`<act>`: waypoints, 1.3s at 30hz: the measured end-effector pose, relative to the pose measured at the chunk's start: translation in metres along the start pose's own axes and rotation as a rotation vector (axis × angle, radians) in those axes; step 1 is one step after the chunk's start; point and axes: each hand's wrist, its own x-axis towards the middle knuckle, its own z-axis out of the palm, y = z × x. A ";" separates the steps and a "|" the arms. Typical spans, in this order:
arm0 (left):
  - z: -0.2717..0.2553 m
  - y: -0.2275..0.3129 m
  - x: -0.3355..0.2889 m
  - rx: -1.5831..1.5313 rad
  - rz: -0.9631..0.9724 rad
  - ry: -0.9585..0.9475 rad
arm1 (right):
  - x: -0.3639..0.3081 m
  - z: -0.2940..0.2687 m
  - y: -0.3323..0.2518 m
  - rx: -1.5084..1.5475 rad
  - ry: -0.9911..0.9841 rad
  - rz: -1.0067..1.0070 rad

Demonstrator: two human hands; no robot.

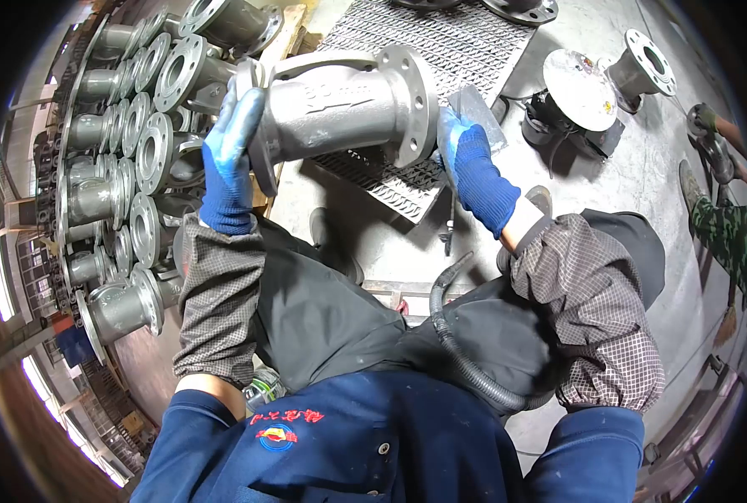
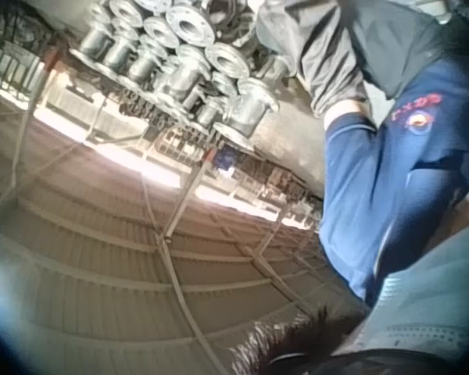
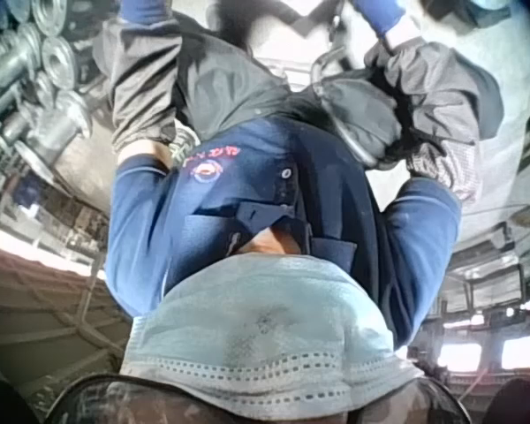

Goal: The person holds a metal valve body, turning it over to view different sides and openings. The person uses a brush to scrub the interior and exterior surfaces of the valve body and then uses an air nozzle to blow air into the valve openings.

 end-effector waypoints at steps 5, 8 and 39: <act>-0.023 0.008 -0.027 -0.048 -0.277 -0.023 | -0.003 0.000 -0.024 0.623 -0.040 0.506; -0.011 0.012 -0.024 -0.339 -0.378 0.021 | -0.004 -0.025 -0.029 0.715 -0.060 0.536; -0.017 0.024 -0.006 -0.099 -0.037 0.081 | -0.016 -0.032 0.035 -0.444 0.028 -0.562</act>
